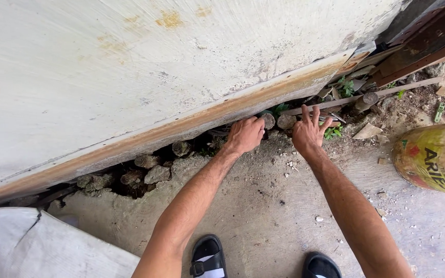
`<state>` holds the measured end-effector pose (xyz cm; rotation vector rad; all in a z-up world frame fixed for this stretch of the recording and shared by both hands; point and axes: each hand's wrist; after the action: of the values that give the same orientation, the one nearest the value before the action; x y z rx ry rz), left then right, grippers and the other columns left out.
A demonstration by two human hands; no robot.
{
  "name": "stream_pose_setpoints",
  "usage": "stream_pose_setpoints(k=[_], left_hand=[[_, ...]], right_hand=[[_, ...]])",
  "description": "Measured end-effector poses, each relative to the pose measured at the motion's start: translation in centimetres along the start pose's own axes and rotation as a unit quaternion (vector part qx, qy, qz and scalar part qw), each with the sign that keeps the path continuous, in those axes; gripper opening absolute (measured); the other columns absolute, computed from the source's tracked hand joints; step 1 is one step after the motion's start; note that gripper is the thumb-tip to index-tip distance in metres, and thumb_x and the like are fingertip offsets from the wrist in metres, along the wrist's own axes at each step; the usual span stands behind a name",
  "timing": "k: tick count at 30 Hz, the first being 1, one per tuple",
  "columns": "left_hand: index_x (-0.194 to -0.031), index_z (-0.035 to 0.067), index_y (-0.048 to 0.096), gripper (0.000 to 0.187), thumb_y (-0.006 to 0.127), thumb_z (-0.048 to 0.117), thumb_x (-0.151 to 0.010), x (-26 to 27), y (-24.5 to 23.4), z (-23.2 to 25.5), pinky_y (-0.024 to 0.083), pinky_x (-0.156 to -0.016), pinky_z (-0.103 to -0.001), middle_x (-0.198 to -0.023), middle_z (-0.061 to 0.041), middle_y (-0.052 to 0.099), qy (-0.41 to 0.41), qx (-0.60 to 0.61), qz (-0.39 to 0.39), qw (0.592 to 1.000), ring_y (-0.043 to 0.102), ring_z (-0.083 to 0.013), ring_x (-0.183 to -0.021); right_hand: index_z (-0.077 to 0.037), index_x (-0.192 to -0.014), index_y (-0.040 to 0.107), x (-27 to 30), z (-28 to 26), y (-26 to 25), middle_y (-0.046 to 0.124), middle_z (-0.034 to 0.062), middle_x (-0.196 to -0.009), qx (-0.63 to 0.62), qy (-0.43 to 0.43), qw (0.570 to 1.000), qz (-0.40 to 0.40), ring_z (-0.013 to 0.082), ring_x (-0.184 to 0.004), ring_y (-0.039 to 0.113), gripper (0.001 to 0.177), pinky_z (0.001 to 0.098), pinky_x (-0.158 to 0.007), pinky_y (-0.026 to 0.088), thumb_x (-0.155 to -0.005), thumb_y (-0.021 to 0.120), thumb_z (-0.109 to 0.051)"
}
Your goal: Manually picking weeds and small plants from a gap between a wall and a walkway and placing them in a bucket.
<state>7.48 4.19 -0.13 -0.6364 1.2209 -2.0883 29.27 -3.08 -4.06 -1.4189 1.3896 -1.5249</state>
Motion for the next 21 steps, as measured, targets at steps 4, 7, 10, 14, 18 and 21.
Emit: stream_pose_setpoints(k=[4, 7, 10, 14, 18, 21], left_hand=[[-0.095, 0.010, 0.060, 0.008, 0.063, 0.017, -0.096, -0.4, -0.1, 0.8, 0.057, -0.073, -0.045, -0.090, -0.007, 0.063, -0.025, 0.010, -0.049, 0.998, 0.067, -0.0230, -0.080], [-0.095, 0.009, 0.062, 0.012, 0.067, 0.020, -0.094, -0.5, -0.4, 1.7, 0.057, -0.077, -0.048, -0.092, -0.008, 0.065, -0.001, 0.004, -0.023, 1.000, 0.067, -0.0266, -0.085], [-0.095, 0.008, 0.063, 0.014, 0.068, 0.020, -0.092, -0.9, 0.6, 2.1, 0.058, -0.076, -0.048, -0.091, -0.009, 0.066, 0.030, -0.004, 0.003, 1.000, 0.068, -0.0263, -0.085], [-0.094, 0.006, 0.063, 0.009, 0.065, 0.015, -0.094, -1.7, 1.5, 2.8, 0.060, -0.076, -0.044, -0.086, -0.009, 0.066, 0.033, -0.003, -0.034, 0.999, 0.069, -0.0234, -0.081], [-0.093, 0.004, 0.063, 0.007, 0.066, 0.009, -0.089, -2.6, 2.4, 3.7, 0.060, -0.075, -0.044, -0.084, -0.010, 0.066, 0.061, -0.029, -0.024, 0.997, 0.067, -0.0237, -0.079], [-0.096, 0.003, 0.063, 0.006, 0.065, 0.008, -0.094, -3.3, 2.9, 4.5, 0.060, -0.076, -0.045, -0.088, -0.011, 0.066, 0.067, -0.039, -0.027, 0.997, 0.067, -0.0244, -0.081]], right_hand=[[-0.004, -0.065, 0.063, -0.1, 0.2, 0.3, 0.019, 0.0141, -0.173, 0.008, -0.018, 1.000, -0.007, 0.0481, -0.157, 0.000, 0.025, 0.0856, -0.111, 0.000, -0.087, 0.054, 0.002], [-0.005, -0.063, 0.063, 0.2, 0.0, -0.8, 0.018, 0.0107, -0.172, 0.006, -0.015, 1.000, -0.026, 0.0471, -0.158, 0.000, 0.025, 0.0853, -0.110, 0.001, -0.086, 0.056, 0.001], [-0.004, -0.064, 0.063, 0.5, 0.5, -1.4, 0.021, 0.0097, -0.172, 0.000, -0.019, 0.999, -0.028, 0.0448, -0.157, 0.001, 0.020, 0.0856, -0.111, 0.003, -0.083, 0.059, 0.000], [-0.004, -0.063, 0.068, 1.3, 1.3, -3.8, 0.030, 0.0104, -0.170, -0.051, -0.028, 0.998, -0.010, 0.0430, -0.156, 0.008, 0.022, 0.0870, -0.109, 0.007, -0.083, 0.062, -0.001], [-0.006, -0.066, 0.074, 1.6, 3.0, -5.2, 0.038, 0.0062, -0.166, -0.095, -0.028, 0.995, 0.000, 0.0368, -0.155, 0.018, 0.019, 0.0844, -0.112, 0.014, -0.084, 0.071, -0.010], [-0.017, -0.089, 0.079, 1.8, 4.2, -6.8, 0.043, 0.0041, -0.159, -0.155, 0.014, 0.988, 0.000, 0.0333, -0.150, 0.023, 0.005, 0.0856, -0.112, 0.014, -0.085, 0.076, -0.019]])
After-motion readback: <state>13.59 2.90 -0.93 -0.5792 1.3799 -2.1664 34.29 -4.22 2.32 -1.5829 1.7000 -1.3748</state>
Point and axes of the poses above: each hand's wrist, its own x-axis away from the middle knuckle, its own y-axis out of the palm, z = x × y
